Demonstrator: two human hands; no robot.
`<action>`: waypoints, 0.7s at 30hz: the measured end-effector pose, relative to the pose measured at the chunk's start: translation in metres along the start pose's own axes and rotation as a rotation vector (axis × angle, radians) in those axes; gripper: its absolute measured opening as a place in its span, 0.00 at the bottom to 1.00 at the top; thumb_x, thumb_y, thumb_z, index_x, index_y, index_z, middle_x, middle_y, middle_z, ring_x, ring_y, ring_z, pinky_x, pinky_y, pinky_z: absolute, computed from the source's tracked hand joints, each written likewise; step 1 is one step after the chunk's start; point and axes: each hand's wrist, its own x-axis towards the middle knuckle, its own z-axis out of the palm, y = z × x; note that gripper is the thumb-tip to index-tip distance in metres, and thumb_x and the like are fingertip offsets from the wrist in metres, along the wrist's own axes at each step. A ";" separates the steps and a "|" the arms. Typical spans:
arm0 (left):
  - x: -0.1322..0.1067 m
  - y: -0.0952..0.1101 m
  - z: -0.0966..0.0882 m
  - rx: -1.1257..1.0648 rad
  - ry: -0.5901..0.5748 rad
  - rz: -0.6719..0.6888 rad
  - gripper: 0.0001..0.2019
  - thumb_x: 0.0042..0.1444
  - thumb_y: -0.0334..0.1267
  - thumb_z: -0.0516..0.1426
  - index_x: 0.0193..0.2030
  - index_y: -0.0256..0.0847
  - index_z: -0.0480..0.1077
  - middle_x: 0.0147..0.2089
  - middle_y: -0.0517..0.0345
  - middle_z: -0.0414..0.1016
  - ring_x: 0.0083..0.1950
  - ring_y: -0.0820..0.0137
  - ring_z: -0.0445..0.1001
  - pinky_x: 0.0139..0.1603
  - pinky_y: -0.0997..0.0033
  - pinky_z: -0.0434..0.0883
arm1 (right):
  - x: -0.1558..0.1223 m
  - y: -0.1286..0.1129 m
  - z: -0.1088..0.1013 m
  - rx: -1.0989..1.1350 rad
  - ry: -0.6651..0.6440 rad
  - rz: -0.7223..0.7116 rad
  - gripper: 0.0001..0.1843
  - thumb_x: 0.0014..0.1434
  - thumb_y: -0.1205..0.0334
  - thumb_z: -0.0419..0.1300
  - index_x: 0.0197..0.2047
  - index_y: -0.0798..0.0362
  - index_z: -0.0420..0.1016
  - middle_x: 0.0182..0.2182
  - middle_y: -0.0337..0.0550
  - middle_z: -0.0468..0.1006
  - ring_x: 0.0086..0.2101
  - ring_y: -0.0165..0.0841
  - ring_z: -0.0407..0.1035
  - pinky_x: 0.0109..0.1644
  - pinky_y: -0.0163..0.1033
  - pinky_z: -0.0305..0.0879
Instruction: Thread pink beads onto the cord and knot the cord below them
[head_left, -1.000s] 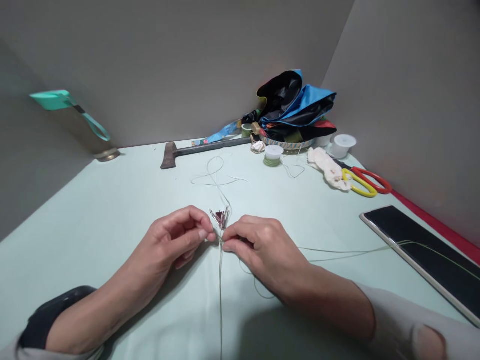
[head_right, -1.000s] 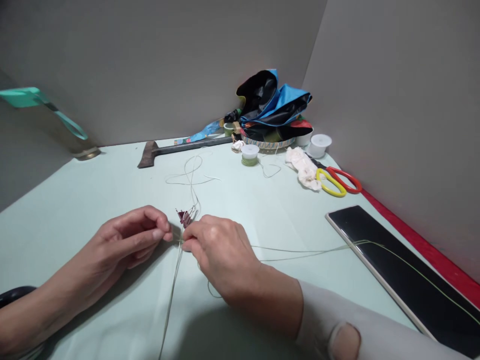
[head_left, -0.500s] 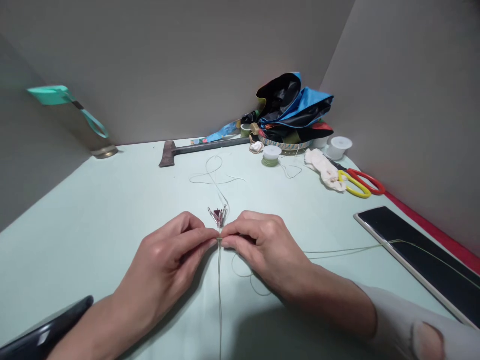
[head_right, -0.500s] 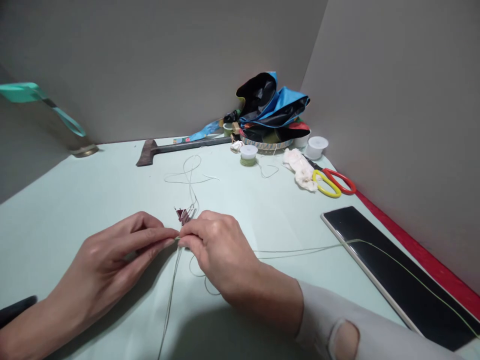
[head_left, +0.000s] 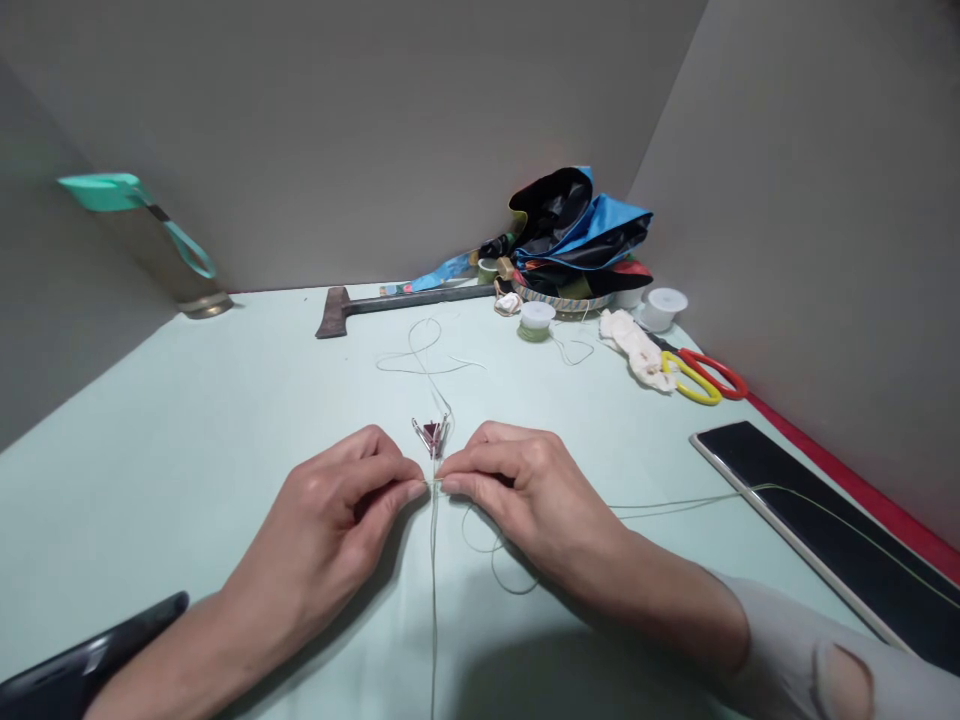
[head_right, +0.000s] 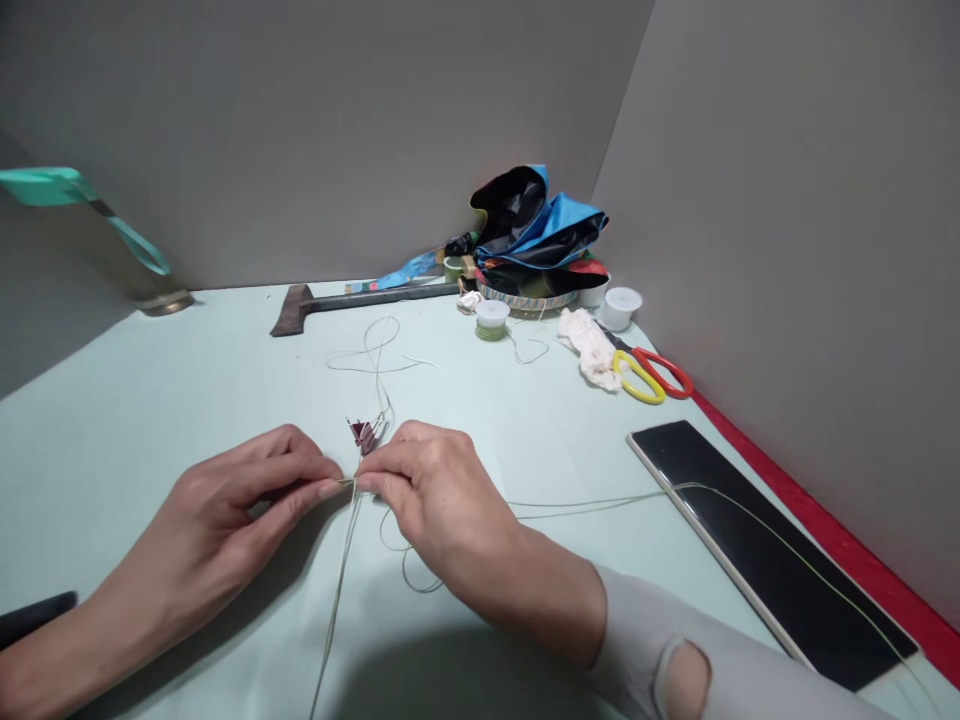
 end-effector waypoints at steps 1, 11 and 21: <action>0.000 -0.001 0.001 -0.016 -0.013 -0.023 0.12 0.67 0.37 0.54 0.33 0.44 0.76 0.31 0.62 0.72 0.31 0.73 0.71 0.33 0.73 0.66 | 0.000 0.000 0.000 -0.014 -0.006 0.006 0.07 0.64 0.70 0.64 0.39 0.57 0.85 0.33 0.41 0.80 0.34 0.26 0.73 0.40 0.29 0.66; 0.004 -0.009 0.004 -0.147 -0.118 -0.274 0.11 0.65 0.46 0.55 0.36 0.47 0.73 0.33 0.64 0.73 0.34 0.70 0.69 0.35 0.69 0.64 | 0.000 0.004 0.007 -0.155 0.020 0.012 0.06 0.63 0.73 0.63 0.42 0.58 0.80 0.36 0.42 0.81 0.36 0.29 0.72 0.43 0.33 0.64; 0.003 -0.004 0.002 -0.065 -0.072 -0.319 0.05 0.61 0.37 0.51 0.34 0.46 0.58 0.26 0.69 0.62 0.27 0.71 0.60 0.28 0.71 0.59 | 0.003 0.001 0.007 -0.238 -0.104 0.115 0.07 0.67 0.71 0.60 0.41 0.57 0.80 0.36 0.43 0.77 0.36 0.30 0.69 0.43 0.36 0.63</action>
